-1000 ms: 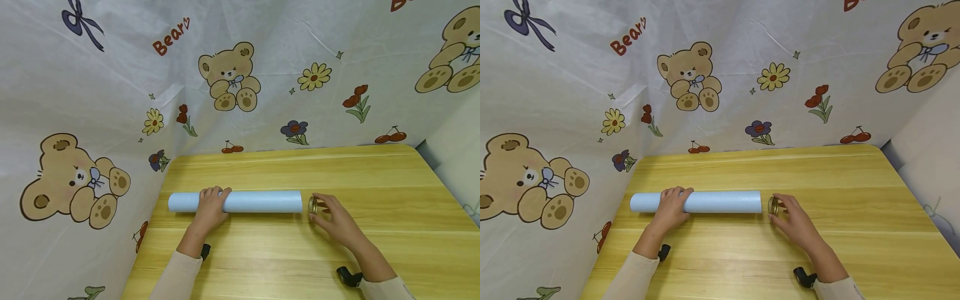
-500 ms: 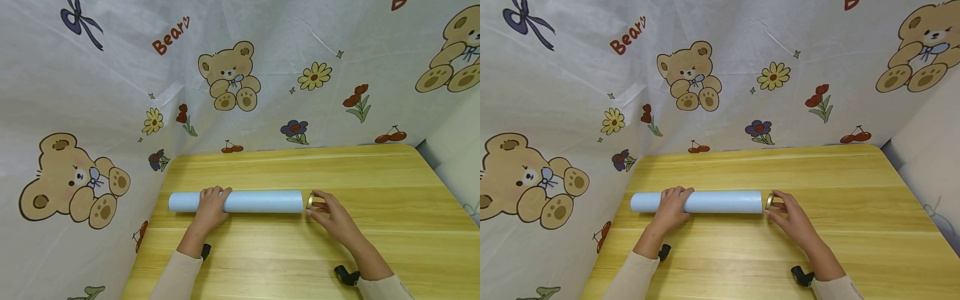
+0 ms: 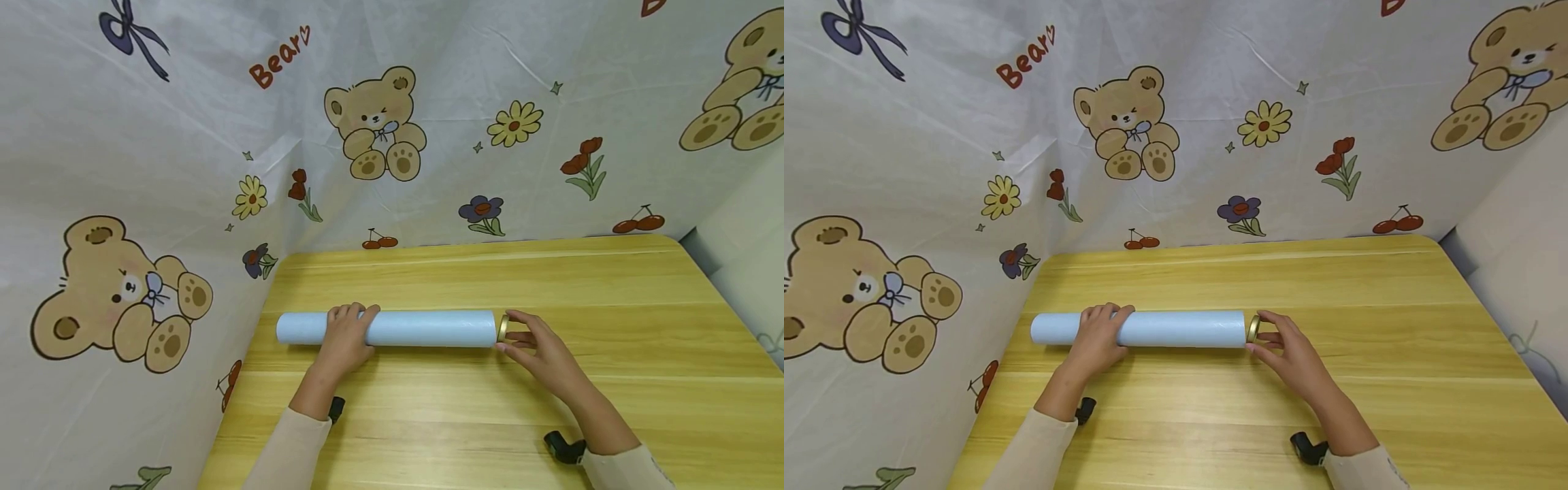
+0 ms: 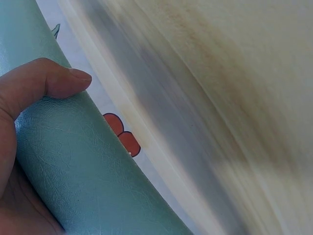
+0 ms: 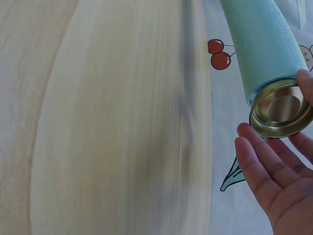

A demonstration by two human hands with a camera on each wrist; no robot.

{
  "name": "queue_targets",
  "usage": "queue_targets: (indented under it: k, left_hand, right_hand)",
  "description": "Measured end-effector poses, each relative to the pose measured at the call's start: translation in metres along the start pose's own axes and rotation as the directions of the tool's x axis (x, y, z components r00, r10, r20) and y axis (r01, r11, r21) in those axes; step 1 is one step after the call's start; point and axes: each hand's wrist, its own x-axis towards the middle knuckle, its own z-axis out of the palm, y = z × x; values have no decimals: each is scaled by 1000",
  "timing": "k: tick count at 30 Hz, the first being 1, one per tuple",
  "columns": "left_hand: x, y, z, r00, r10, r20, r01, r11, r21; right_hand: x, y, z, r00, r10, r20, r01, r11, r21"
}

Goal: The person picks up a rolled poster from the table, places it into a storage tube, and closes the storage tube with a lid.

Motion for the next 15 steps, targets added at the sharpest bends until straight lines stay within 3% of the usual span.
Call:
queue_targets:
  k: [15]
  left_hand:
    - [-1,0,1,1000,18,-10,-18,1000,-2]
  right_hand:
    - [1,-2,-3,997,-19,73,13,996,83]
